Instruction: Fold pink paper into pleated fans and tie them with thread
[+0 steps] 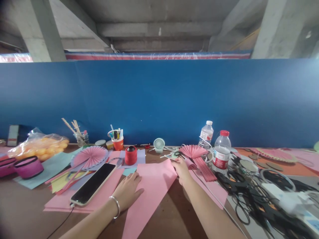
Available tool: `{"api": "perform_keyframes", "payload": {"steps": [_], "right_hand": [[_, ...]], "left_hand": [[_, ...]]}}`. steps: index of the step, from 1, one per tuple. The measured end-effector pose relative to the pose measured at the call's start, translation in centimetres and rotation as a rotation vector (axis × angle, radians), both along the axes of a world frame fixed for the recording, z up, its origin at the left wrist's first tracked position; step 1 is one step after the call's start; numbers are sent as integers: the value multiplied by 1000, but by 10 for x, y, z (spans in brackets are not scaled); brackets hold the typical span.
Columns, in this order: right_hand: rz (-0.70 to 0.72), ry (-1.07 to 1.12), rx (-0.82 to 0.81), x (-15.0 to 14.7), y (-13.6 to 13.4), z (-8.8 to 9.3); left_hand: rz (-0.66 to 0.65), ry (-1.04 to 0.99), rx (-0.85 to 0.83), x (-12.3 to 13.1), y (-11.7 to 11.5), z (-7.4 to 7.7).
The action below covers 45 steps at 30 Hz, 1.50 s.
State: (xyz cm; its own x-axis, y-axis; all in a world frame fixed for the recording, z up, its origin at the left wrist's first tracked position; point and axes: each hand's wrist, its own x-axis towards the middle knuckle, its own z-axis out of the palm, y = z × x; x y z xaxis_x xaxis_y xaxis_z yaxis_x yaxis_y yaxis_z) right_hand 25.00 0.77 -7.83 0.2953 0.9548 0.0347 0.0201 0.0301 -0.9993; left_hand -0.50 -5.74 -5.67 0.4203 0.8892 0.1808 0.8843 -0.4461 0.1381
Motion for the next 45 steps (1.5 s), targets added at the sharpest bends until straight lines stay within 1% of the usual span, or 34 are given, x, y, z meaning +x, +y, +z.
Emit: {"api": "perform_keyframes", "payload": {"steps": [4,11,13,16,19,21,23,25,28,31,34,37,40,45], "right_hand": [[29,4,-103,3,-2,4],[210,-152,-236,24,-11,18],[289,-182,-222,27,-15,22],[409,-184,-158,23,-23,30],[460,-144,-63,15,-26,36],[458,-103,7,12,-26,38],[444,-67,58,12,-25,39],[425,-46,79,13,-24,37],[380,-30,77,13,-22,32],[340,-8,66,11,-21,28],[320,-4,55,6,-20,25],[279,-30,74,3,-19,24],[241,-65,128,1,-18,23],[274,-111,187,-3,-21,21]], "left_hand": [[7,-28,-4,1,0,-1],[-13,-166,-35,0,1,-3],[-11,-232,-51,-2,1,-4],[3,-363,-84,-4,4,-6],[72,-552,-86,-5,12,-8],[148,-709,-80,-5,17,-8],[196,-868,-121,-6,20,-7],[182,-998,-215,-8,21,-5],[117,-1126,-351,-9,20,-1],[94,-1218,-405,-8,18,1],[105,-1261,-399,-9,21,0],[154,-1270,-292,-13,25,1],[195,-1257,-190,-18,28,0],[237,-1165,-122,-23,31,-5]]}}
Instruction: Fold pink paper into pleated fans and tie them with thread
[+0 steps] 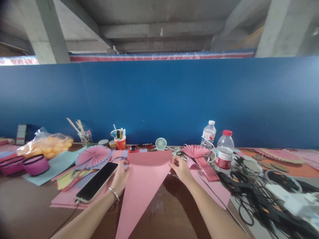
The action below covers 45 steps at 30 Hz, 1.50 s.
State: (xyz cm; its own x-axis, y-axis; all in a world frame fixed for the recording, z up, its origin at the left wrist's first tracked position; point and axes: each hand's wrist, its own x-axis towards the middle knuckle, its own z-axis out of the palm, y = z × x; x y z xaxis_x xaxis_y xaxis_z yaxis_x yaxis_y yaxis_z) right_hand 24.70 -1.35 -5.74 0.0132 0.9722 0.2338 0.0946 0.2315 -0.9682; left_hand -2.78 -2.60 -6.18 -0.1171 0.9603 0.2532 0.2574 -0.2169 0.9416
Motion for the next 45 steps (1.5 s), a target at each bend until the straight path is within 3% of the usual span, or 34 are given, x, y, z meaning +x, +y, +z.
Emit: {"api": "perform_keyframes", "payload": {"steps": [10,23,26,31,33,35,37,40,42,45], "right_hand": [[34,-4,-32,7,4,-1],[-62,-30,-33,5,2,6],[-123,-52,8,4,6,18],[-224,70,200,2,5,71],[-249,170,322,9,-3,88],[-221,148,345,20,-15,93],[-63,-20,316,32,-30,84],[207,-426,296,46,-53,57],[326,-674,334,49,-68,40],[429,-899,368,52,-83,27]], "left_hand": [[-61,209,85,-4,2,13],[-6,194,80,-2,-4,21],[34,216,154,4,-3,37],[149,208,378,9,3,90],[214,178,603,3,-2,102],[195,233,839,-6,-14,98],[-29,451,886,-16,-30,80],[-419,836,673,-22,-50,46],[-566,1004,494,-17,-57,30],[-682,1090,324,-6,-58,23]]}}
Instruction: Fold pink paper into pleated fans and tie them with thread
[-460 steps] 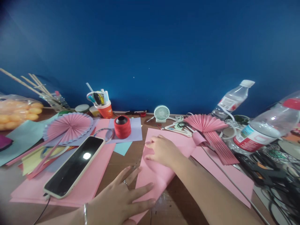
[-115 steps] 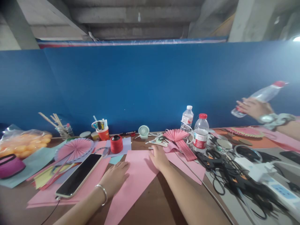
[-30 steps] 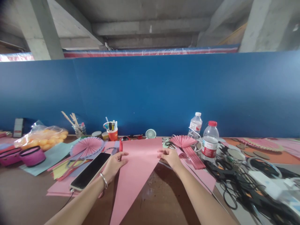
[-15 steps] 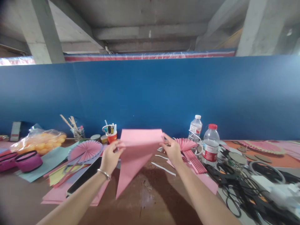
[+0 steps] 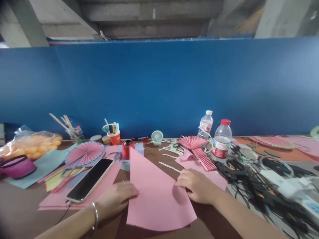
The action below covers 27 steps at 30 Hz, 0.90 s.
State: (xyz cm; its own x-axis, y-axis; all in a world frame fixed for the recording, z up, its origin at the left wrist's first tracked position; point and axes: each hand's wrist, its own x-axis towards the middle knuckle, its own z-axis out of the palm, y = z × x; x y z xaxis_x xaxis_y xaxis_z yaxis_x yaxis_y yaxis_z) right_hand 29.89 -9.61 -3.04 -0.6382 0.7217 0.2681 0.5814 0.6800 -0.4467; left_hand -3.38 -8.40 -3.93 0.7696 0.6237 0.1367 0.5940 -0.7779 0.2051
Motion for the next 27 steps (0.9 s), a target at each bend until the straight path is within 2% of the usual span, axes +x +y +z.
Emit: {"api": "perform_keyframes", "payload": {"steps": [3,7,9,13,16,20,23,27], "right_hand": [[-20,-98,26,8,1,-3],[-212,-160,63,22,10,5],[-239,-170,51,19,8,12],[-95,-190,-70,-16,-11,23],[-41,-230,-80,-52,-20,16],[33,-307,-51,-82,-11,4],[25,-408,-70,-89,2,13],[-104,-546,-110,-95,25,37]], "left_hand": [[2,37,-64,10,6,3],[7,45,-91,22,18,5],[15,51,-89,27,23,5],[1,44,-102,34,29,7],[-25,32,-119,32,30,12],[-45,45,-155,16,32,21],[-47,60,-161,1,36,23],[-83,5,-193,-9,41,19]]}}
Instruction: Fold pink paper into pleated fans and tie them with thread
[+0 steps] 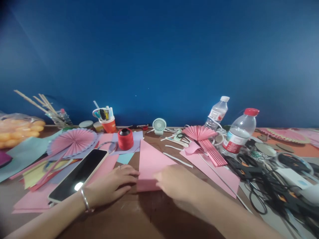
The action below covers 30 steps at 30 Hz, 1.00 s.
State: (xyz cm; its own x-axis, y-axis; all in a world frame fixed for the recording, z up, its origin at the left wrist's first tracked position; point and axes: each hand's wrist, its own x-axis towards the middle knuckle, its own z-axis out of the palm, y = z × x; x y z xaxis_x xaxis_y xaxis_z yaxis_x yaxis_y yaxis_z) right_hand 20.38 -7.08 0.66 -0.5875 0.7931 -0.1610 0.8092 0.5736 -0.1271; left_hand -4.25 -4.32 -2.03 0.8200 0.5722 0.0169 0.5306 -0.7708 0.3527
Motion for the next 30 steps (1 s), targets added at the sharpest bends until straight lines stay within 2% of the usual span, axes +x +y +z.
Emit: {"api": "perform_keyframes", "payload": {"steps": [3,8,11,14,17,19,20,24,30], "right_hand": [[-85,-63,24,-4,25,6],[-141,-81,21,-8,65,-17],[-110,-41,58,-12,75,-30],[-68,61,174,-16,66,-34],[-62,255,456,-18,38,-37],[93,385,590,-18,15,-43],[150,406,607,-18,6,-48],[147,379,489,-18,-11,-65],[143,414,304,-20,0,-69]], "left_hand": [[9,-18,-33,0,0,-3],[138,-20,-20,0,-5,-2],[36,27,13,1,-5,-1],[-28,83,60,1,-4,-2],[-7,97,76,1,-3,-4],[2,92,78,0,-3,-6],[0,89,80,0,-3,-6],[-2,81,86,1,-4,-8],[30,72,53,0,0,-11]]}}
